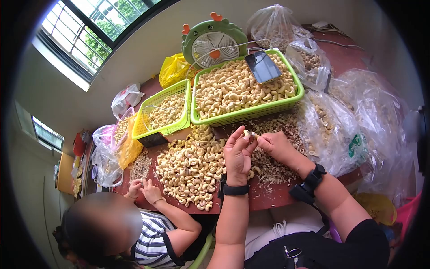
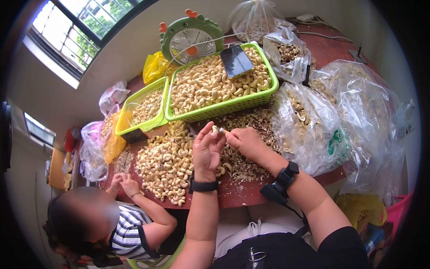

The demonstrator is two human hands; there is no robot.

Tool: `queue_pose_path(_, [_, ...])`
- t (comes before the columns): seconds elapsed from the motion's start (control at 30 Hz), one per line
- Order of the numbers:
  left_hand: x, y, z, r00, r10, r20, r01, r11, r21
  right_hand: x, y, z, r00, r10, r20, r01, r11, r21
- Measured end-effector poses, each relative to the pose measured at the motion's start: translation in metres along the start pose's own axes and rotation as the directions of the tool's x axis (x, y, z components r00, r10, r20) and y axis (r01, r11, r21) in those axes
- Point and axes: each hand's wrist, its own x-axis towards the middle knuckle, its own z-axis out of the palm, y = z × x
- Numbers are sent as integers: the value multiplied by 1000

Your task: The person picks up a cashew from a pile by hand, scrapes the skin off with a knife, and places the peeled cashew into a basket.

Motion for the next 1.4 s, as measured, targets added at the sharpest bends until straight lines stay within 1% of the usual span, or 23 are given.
queue_pose_path(0.13, [-1, 2, 1, 1000, -7, 3, 7, 999, -43, 1, 2, 1, 1000, -9, 8, 9, 1000, 2])
queue_pose_path(0.2, [1, 1, 0, 1000, -15, -20, 15, 999, -37, 1, 6, 5, 998, -62, -9, 62, 997, 38])
queue_pose_path(0.23, [1, 1, -1, 999, -26, -41, 25, 999, -29, 1, 6, 5, 998, -64, -8, 64, 997, 37])
queue_pose_path(0.33, [1, 1, -1, 999, -40, -31, 38, 998, -43, 0, 5, 4, 998, -70, -5, 70, 996, 51])
queue_pose_path(0.4, [0, 2, 0, 999, -42, -28, 40, 998, -49, -1, 2, 2, 999, -47, 19, 46, 996, 72])
queue_pose_path(0.63, [1, 2, -3, 999, -44, 19, 46, 996, -73, -1, 3, 2, 998, -70, -4, 70, 995, 70])
queue_pose_path(0.7, [1, 1, -2, 999, -43, 16, 44, 996, -72, 0, 2, 0, 1000, -25, 11, 25, 998, 54])
queue_pose_path(0.93, [1, 2, -1, 998, -65, -26, 63, 995, -74, -1, 1, 1, 999, -32, 32, 30, 998, 47])
queue_pose_path(1.23, [0, 1, -2, 999, -47, -16, 46, 998, -50, -2, -1, 0, 999, -14, 31, 12, 999, 51])
queue_pose_path(1.3, [-1, 1, -1, 999, -50, -5, 49, 997, -56, -1, 2, 1, 1000, -13, -2, 13, 998, 63])
queue_pose_path(1.4, [-1, 1, 0, 998, -69, -6, 68, 996, -63, -1, 2, 0, 1000, -12, 20, 11, 999, 52])
